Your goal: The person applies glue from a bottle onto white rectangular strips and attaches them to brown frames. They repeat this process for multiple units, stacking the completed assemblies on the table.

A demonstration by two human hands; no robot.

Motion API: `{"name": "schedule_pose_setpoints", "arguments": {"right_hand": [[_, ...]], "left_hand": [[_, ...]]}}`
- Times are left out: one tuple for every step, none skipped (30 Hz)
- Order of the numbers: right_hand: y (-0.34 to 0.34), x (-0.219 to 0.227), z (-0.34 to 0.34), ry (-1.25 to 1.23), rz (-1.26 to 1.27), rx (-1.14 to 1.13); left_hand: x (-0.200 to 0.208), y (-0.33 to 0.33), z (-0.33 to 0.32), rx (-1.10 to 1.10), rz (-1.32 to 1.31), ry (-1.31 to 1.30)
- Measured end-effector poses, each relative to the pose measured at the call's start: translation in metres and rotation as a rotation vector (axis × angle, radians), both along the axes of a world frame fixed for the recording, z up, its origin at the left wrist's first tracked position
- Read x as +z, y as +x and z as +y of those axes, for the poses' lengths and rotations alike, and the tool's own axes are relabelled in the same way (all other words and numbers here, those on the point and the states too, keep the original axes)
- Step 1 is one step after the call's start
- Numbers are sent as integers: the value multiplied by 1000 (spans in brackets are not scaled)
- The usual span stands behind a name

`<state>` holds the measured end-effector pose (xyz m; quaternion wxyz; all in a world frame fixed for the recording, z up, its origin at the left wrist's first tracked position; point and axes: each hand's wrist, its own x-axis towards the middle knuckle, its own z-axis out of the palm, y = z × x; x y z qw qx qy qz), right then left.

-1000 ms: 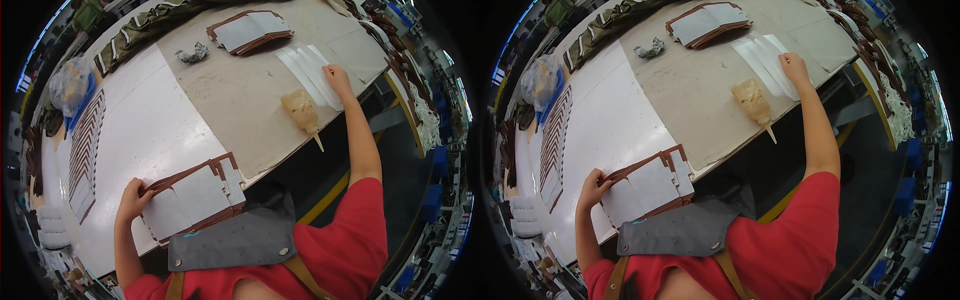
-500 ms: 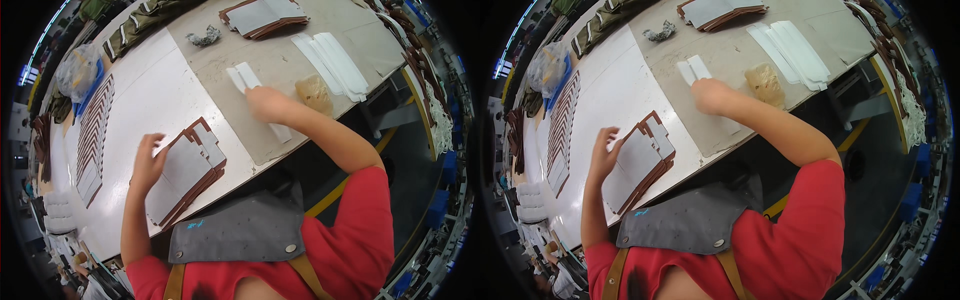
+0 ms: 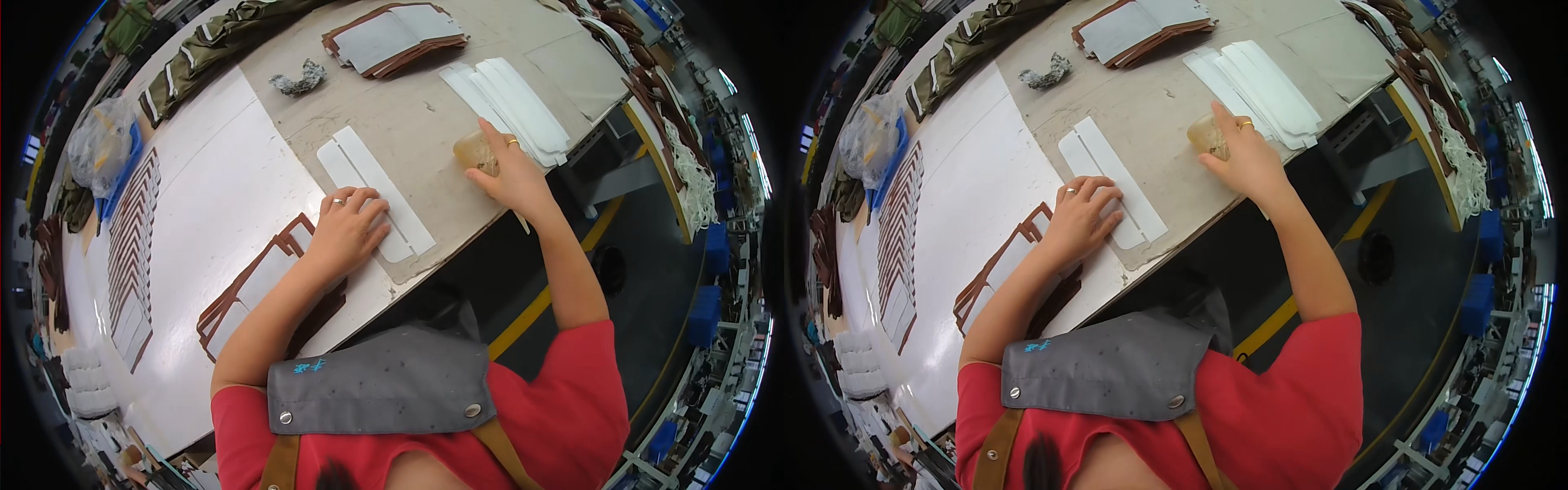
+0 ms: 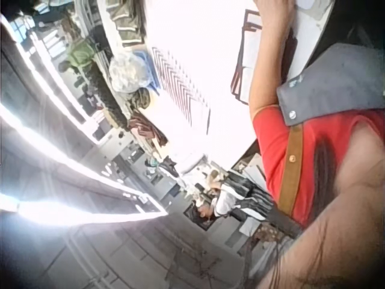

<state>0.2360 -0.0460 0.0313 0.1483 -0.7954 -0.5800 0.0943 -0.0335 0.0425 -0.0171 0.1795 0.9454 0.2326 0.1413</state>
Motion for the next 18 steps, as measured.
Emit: {"name": "schedule_pose_setpoints", "arguments": {"right_hand": [[5,2,-2,22,48,11],[11,6,-3,50,95,18],[17,11,-4,62,58,-14],[25,15,-4,73,22,-44],[34,20,-5,85,-16,-78],[43,25,-4,91,-58,-150],[59,26,0,93,-81,-190],[78,27,3,145,-132,-212],[98,26,4,194,-189,-240],[119,23,6,207,-218,-245],[141,16,10,223,-244,-246],[163,8,14,241,-272,-246],[188,-10,17,244,-242,-212],[215,-31,18,244,-221,-184],[228,-43,22,243,-191,-145],[224,-44,30,277,-350,-154],[215,-42,37,311,-514,-169],[200,-40,43,341,-677,-183]], "left_hand": [[1,1,0,1,14,-2],[3,1,1,-3,27,3],[3,0,1,-3,28,-6],[3,-4,0,-1,30,-15],[2,-6,-1,-2,31,-23],[3,-9,-2,7,34,-24],[5,-13,-3,18,38,-24],[5,-13,-4,23,38,-30],[5,-11,-3,4,29,-48],[6,-9,-3,-12,23,-64],[7,-8,-2,-24,20,-77],[7,-8,-2,-45,14,-91],[7,-9,-3,-63,10,-100],[6,-7,-3,-90,-2,-113],[4,-7,-4,-88,-12,-109],[3,-9,-4,-75,-16,-102],[3,-10,-5,-67,-23,-94],[5,-9,-6,-61,-13,-119]]}}
